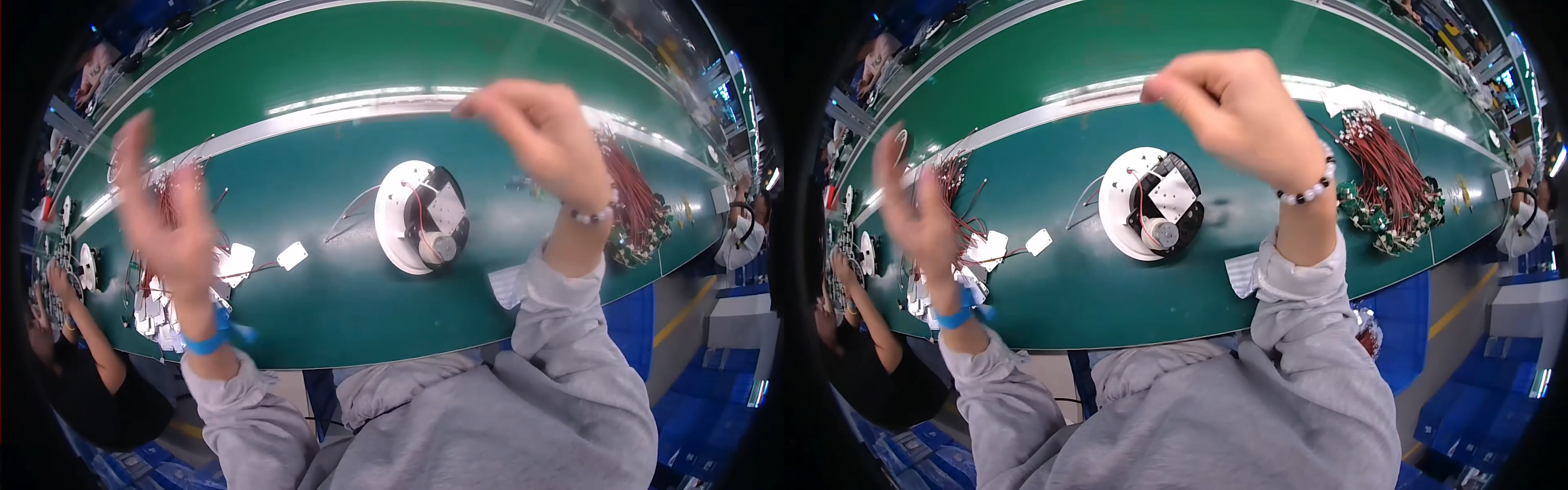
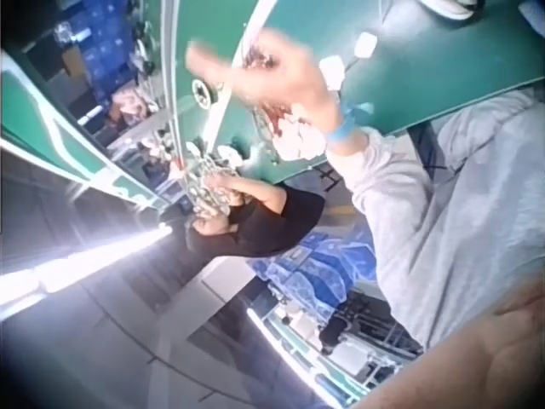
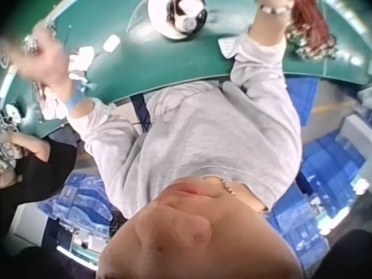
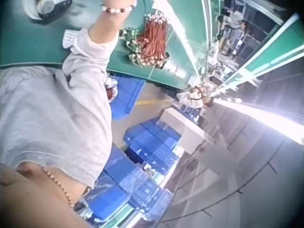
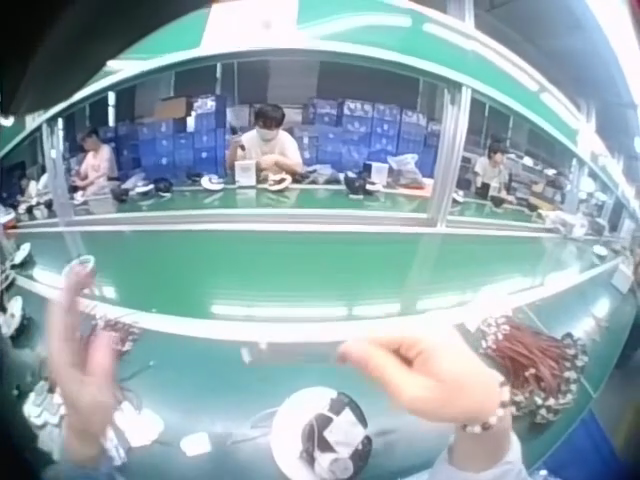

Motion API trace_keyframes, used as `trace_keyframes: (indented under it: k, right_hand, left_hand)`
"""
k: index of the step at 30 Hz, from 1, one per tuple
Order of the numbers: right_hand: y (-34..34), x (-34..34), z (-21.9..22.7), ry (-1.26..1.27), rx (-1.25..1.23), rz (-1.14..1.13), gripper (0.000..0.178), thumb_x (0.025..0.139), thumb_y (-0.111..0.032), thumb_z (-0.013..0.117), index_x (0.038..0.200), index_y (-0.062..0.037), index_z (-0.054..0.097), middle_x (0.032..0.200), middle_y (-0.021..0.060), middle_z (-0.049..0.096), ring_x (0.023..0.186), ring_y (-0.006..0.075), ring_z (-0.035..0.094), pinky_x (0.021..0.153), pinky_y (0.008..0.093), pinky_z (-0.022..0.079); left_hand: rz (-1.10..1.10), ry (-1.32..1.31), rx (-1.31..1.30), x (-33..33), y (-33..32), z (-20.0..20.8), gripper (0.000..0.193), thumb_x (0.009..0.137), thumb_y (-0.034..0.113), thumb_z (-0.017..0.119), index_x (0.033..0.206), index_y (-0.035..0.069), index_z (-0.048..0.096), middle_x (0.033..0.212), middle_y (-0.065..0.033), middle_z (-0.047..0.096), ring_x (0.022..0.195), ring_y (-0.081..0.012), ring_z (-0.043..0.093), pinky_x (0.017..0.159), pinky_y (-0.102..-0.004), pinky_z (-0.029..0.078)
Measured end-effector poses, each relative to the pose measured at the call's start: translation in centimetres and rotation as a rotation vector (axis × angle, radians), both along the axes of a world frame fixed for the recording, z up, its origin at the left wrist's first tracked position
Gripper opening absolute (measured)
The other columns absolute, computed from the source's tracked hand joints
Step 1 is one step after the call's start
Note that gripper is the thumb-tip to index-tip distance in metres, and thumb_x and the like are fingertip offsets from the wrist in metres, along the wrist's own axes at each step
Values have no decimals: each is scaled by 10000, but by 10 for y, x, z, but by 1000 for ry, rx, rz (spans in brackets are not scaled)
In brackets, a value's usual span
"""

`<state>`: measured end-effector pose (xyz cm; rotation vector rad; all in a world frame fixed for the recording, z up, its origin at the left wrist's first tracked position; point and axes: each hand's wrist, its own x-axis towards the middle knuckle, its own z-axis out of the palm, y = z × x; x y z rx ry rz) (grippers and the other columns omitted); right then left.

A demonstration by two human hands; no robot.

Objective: Assembling electronic LED light components by attaching wiring harnesses and boards to plastic housings.

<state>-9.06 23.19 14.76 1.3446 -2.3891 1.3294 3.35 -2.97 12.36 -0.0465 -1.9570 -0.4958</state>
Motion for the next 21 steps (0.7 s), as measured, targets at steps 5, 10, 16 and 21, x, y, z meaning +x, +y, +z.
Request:
trace_keyframes:
  k: [5,10,16,21]
  right_hand:
    - [-2,9,-5,83,54,98,65,738,-31,565,737,19,607,570,73,548,469,102,465,431,222,360]
    - [-3,2,-24,205,156,85,90,682,-106,573,697,-20,597,637,121,555,603,294,543,537,349,432]
    - [-10,4,-14,146,108,100,131,667,-127,556,622,-5,570,602,131,539,617,301,535,567,376,422]
    - [-11,4,-19,119,108,92,109,657,-108,550,631,-7,580,625,125,550,637,294,540,565,373,424]
  left_hand:
    - [-758,-394,634,-50,73,-22,327,864,174,398,1145,8,420,928,-83,557,743,-107,523,622,-214,424]
    - [-671,-507,572,-62,103,-33,204,846,101,396,887,-11,561,600,-55,542,520,-58,470,468,-211,371]
    - [-639,-666,406,-48,67,-22,86,767,15,497,721,-41,543,564,-41,497,452,-69,438,397,-188,310]
    - [-640,-654,460,-51,68,-25,59,759,-9,503,738,-39,549,557,-30,471,452,-60,429,391,-167,292]
